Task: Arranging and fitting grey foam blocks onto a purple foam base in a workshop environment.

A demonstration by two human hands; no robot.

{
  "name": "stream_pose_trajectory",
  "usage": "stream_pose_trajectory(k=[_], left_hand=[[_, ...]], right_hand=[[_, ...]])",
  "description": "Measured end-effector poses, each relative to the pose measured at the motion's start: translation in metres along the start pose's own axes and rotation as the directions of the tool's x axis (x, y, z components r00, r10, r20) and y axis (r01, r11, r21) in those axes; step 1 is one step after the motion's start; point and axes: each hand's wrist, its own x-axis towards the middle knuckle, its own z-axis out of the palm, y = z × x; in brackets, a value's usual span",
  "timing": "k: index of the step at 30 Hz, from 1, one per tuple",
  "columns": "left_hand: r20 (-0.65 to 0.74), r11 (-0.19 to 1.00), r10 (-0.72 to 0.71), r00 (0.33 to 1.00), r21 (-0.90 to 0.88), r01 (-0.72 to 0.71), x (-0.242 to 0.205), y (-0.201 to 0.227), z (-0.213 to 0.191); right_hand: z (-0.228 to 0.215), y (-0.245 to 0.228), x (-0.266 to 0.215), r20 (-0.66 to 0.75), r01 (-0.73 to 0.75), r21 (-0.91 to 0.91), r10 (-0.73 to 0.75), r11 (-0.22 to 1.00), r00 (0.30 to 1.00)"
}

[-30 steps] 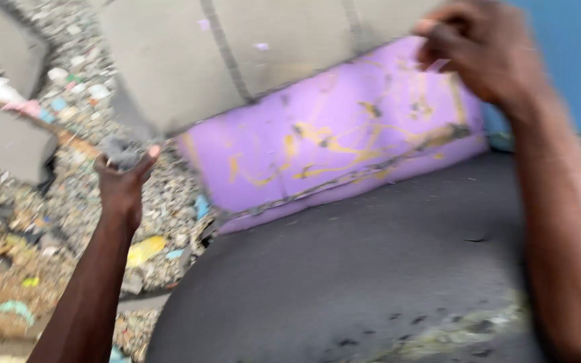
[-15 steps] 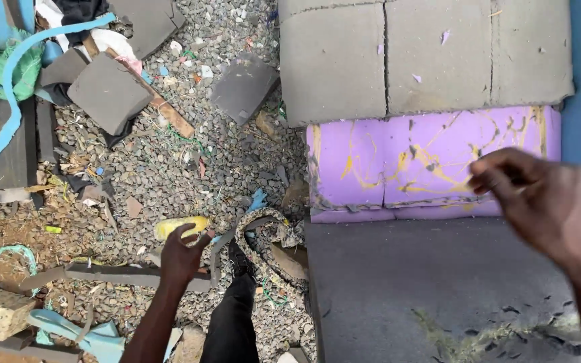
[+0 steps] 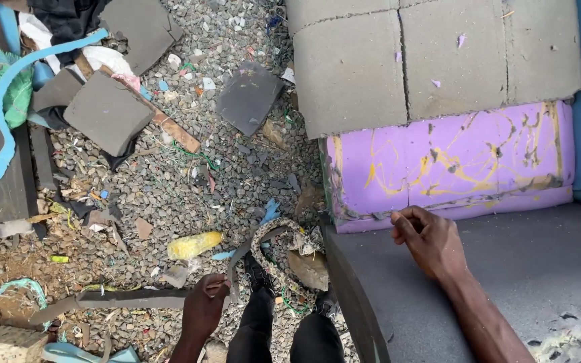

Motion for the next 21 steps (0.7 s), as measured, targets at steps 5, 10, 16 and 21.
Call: stream_pose_trajectory(k=[5, 10, 16, 21], left_hand=[[0.038, 0.993, 0.086, 0.996, 0.073, -0.088, 0.016, 0.063, -0.004], [0.083, 0.956, 0.254, 0.964, 0.128, -0.263, 0.017, 0.185, -0.008], [0.252, 0.816, 0.488, 0.835, 0.208, -0.54, 0.045, 0.302, 0.011], [0.198, 0.663, 0.65, 0.734, 0.324, -0.675, 0.094, 0.392, 0.059]], right_hand=[[-0.002, 0.004, 0.008, 0.035, 0.025, 0.09, -0.029, 0.996, 0.999], [-0.013, 0.008, 0.014, 0.024, 0.057, 0.243, -0.065, 0.968, 0.998], [-0.023, 0.005, 0.02, 0.042, -0.024, 0.369, 0.009, 0.929, 0.999], [0.002, 0.04, 0.042, 0.207, -0.179, 0.402, 0.101, 0.898, 0.973]])
